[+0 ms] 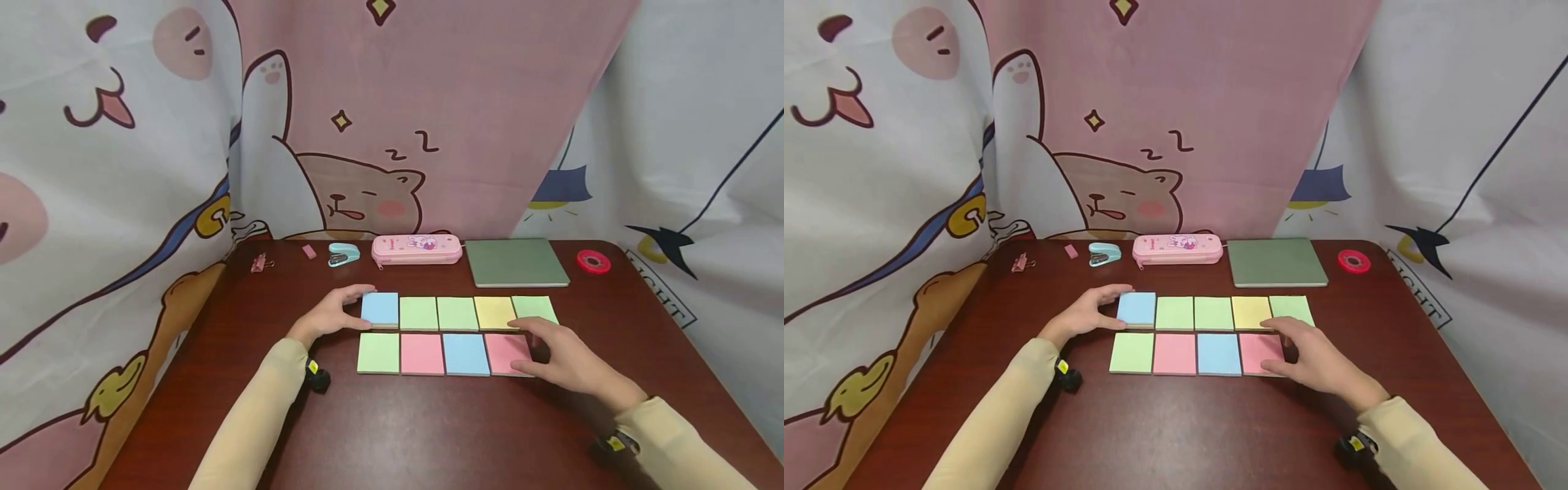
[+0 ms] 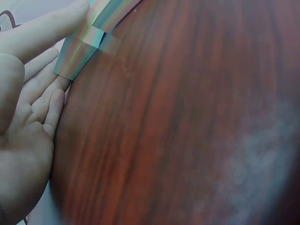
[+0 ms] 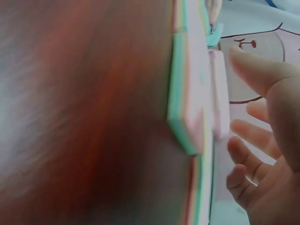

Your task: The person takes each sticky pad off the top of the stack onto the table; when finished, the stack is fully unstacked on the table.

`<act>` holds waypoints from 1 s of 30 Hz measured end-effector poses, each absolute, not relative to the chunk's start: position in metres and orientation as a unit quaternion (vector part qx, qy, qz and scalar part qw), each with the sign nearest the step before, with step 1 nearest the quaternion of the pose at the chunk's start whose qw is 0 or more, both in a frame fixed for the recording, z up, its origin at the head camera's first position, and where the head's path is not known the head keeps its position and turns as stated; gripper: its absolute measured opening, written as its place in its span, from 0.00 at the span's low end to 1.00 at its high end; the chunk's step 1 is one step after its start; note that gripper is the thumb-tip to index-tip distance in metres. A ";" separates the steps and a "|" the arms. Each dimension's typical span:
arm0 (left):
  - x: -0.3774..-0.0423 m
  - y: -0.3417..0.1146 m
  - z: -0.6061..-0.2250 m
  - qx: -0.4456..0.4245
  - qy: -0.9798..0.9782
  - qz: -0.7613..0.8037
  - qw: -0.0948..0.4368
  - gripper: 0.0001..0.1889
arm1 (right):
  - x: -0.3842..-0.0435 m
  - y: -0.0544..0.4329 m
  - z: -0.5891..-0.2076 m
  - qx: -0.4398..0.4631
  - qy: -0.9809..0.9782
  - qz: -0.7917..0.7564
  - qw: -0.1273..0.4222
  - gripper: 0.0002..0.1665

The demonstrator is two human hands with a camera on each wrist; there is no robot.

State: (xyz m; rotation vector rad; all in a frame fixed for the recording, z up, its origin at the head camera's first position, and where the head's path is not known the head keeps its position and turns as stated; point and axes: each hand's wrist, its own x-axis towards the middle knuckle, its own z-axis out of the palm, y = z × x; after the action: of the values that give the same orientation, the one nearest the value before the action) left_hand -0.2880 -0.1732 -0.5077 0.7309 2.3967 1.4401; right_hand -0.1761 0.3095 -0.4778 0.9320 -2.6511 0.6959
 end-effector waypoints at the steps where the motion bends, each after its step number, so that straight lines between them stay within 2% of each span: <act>1: -0.288 -0.173 -0.508 0.251 0.823 0.493 0.126 0.44 | -0.177 0.307 -0.475 0.315 -0.907 0.247 0.128 0.42; 7: -0.287 -0.173 -0.509 0.258 0.820 0.494 0.125 0.44 | -0.196 0.275 -0.463 0.296 -0.904 0.281 0.130 0.39; 17: -0.286 -0.172 -0.509 0.260 0.826 0.484 0.127 0.44 | -0.236 0.194 -0.455 0.300 -0.911 0.282 0.022 0.44; 24: -0.291 -0.173 -0.510 0.269 0.825 0.485 0.110 0.44 | -0.263 0.138 -0.449 0.332 -0.908 0.255 -0.009 0.45; 30: -0.290 -0.174 -0.509 0.270 0.822 0.488 0.118 0.45 | -0.273 0.101 -0.455 0.355 -0.902 0.244 -0.033 0.47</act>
State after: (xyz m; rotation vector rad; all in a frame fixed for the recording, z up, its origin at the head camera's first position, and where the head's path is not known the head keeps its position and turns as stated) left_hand -0.2904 -0.1741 -0.5085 0.7912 2.4044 1.4272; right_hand -0.2733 0.1013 -0.4551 1.1390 -2.8957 0.7819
